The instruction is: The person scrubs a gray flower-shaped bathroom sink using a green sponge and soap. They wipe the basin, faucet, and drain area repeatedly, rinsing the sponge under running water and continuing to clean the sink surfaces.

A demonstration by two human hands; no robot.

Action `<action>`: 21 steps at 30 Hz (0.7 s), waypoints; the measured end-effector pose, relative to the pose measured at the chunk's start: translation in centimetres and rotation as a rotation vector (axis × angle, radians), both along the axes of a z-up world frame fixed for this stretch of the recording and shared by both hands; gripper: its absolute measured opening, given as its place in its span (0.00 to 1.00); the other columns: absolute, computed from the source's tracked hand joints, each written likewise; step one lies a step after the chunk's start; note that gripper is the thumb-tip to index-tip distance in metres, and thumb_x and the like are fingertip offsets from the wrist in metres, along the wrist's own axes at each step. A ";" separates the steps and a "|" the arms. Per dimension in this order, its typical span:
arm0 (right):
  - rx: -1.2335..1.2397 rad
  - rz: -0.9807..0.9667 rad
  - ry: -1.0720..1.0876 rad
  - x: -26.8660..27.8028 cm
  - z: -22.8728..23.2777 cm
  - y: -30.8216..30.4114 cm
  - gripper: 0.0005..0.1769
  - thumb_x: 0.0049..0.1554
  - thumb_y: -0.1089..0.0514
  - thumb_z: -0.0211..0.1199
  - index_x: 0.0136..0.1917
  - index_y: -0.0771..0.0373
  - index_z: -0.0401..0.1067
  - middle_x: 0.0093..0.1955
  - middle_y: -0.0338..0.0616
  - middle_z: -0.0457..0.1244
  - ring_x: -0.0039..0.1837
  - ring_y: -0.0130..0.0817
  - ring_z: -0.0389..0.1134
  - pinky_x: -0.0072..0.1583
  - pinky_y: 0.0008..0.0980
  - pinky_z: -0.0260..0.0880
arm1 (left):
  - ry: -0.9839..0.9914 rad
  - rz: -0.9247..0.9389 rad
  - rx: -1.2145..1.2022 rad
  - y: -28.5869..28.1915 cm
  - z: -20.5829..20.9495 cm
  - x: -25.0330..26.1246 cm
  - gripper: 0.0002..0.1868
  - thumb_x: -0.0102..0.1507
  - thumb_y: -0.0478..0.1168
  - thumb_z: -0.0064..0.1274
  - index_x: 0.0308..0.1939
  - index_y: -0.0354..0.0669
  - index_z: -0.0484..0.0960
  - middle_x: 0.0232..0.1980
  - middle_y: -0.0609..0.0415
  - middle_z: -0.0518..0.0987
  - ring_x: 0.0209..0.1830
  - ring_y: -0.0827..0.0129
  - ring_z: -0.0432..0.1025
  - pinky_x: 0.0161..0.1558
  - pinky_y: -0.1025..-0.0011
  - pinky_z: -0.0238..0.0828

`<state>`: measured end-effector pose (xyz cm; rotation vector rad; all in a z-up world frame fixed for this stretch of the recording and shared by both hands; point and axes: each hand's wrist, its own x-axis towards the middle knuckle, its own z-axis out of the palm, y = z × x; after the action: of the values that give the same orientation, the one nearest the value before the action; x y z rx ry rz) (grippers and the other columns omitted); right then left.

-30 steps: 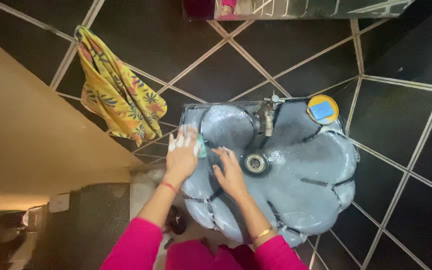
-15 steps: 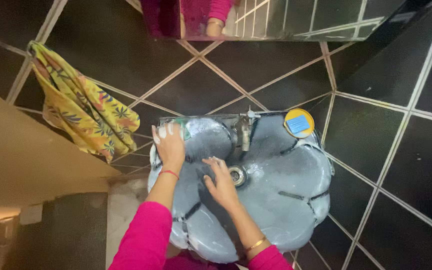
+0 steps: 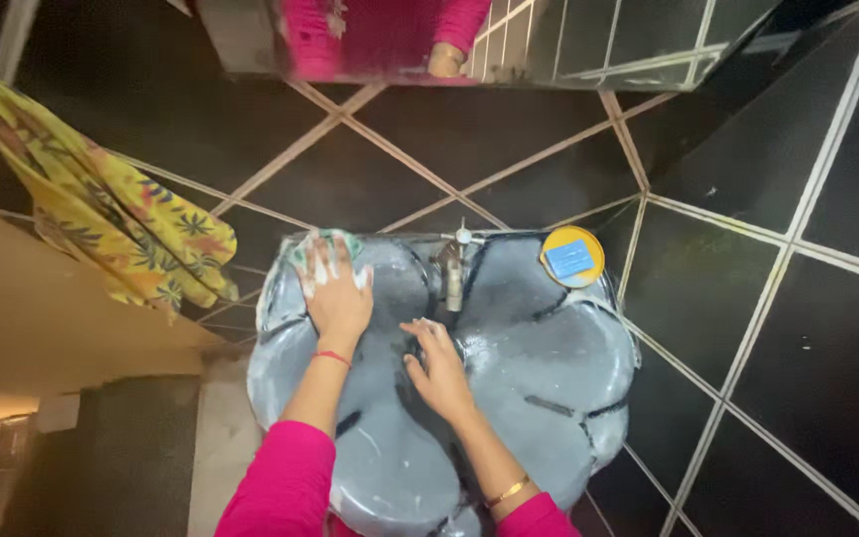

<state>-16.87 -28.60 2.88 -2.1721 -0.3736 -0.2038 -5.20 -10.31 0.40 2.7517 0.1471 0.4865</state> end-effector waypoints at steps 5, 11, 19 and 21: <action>-0.015 0.035 0.130 0.2 -0.3 0.6 0.27 0.54 0.63 0.62 0.68 0.57 0.68 0.70 0.53 0.59 0.70 0.52 0.63 0.69 0.42 0.62 | -0.052 -0.220 0.077 1.8 -0.7 -1.1 0.37 0.69 0.57 0.43 0.80 0.52 0.58 0.83 0.46 0.54 0.81 0.54 0.49 0.76 0.49 0.41; 0.000 0.203 0.042 0.9 -0.3 3.7 0.26 0.55 0.64 0.62 0.67 0.60 0.68 0.70 0.56 0.58 0.73 0.56 0.59 0.71 0.44 0.60 | 0.026 -0.022 0.137 5.9 -0.5 -1.9 0.39 0.67 0.58 0.42 0.79 0.45 0.58 0.82 0.48 0.57 0.81 0.57 0.52 0.75 0.48 0.42; -0.008 0.162 0.069 0.8 -0.7 0.8 0.25 0.54 0.63 0.63 0.66 0.60 0.68 0.68 0.55 0.60 0.72 0.55 0.61 0.70 0.45 0.61 | -0.057 -0.196 0.049 -2.5 -0.8 0.1 0.39 0.67 0.58 0.44 0.78 0.47 0.58 0.81 0.46 0.56 0.81 0.54 0.48 0.76 0.50 0.36; -0.064 0.124 0.066 0.8 -0.9 0.2 0.25 0.54 0.63 0.63 0.66 0.58 0.69 0.68 0.53 0.61 0.71 0.54 0.62 0.67 0.45 0.62 | -0.021 -0.226 0.025 -2.7 -0.9 -0.5 0.38 0.66 0.57 0.44 0.78 0.50 0.58 0.81 0.48 0.55 0.80 0.56 0.48 0.75 0.49 0.36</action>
<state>-16.06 -28.44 1.94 -2.2043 -0.4807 -0.0513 -5.68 -12.99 -0.50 2.7412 -0.1741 0.4579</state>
